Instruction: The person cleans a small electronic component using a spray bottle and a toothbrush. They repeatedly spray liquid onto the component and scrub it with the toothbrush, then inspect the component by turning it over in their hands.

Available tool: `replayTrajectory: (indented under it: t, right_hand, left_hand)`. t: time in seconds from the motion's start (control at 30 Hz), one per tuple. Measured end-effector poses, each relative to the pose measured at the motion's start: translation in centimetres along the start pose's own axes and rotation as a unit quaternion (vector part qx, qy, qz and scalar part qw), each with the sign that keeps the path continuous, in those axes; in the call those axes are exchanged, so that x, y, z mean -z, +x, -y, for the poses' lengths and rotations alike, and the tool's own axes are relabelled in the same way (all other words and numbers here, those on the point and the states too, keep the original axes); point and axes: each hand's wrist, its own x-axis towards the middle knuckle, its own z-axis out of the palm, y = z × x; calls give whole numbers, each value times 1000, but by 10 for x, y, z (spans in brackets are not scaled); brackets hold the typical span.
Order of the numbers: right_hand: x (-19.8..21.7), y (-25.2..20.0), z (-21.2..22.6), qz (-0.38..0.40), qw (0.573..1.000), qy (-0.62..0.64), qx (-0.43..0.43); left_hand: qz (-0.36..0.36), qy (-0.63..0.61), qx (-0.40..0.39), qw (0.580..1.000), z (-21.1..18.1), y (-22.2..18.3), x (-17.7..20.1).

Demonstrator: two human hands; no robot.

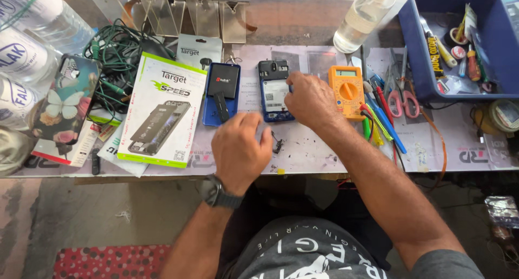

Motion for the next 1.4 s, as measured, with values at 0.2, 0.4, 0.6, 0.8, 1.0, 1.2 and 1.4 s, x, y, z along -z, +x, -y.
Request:
replayTrajectory:
  t: [0.2, 0.4, 0.6, 0.8, 1.0, 1.2, 1.4]
  right_hand:
    - [2, -4, -9, -29, 1000, 5, -2]
    - [0, 5, -11, -7, 999, -35, -19]
    - [2, 10, -11, -24, 999, 14, -40]
    - [-2, 11, -16, -37, 997, 47, -39]
    - [-2, 13, -24, -58, 986, 155, -34]
    - [-2, 12, -34, 8, 903, 421, -89]
    - [-5, 9, -43, 16, 843, 529, -101]
  left_hand:
    - [199, 165, 124, 958, 21, 68, -48]
    - [249, 161, 181, 938, 30, 93, -83]
    - [223, 143, 207, 942, 25, 92, -81]
    - [221, 131, 230, 939, 28, 90, -82]
    - [181, 99, 213, 955, 42, 85, -87]
    - [155, -38, 203, 966, 58, 77, -86]
    - [136, -198, 225, 944, 57, 73, -82]
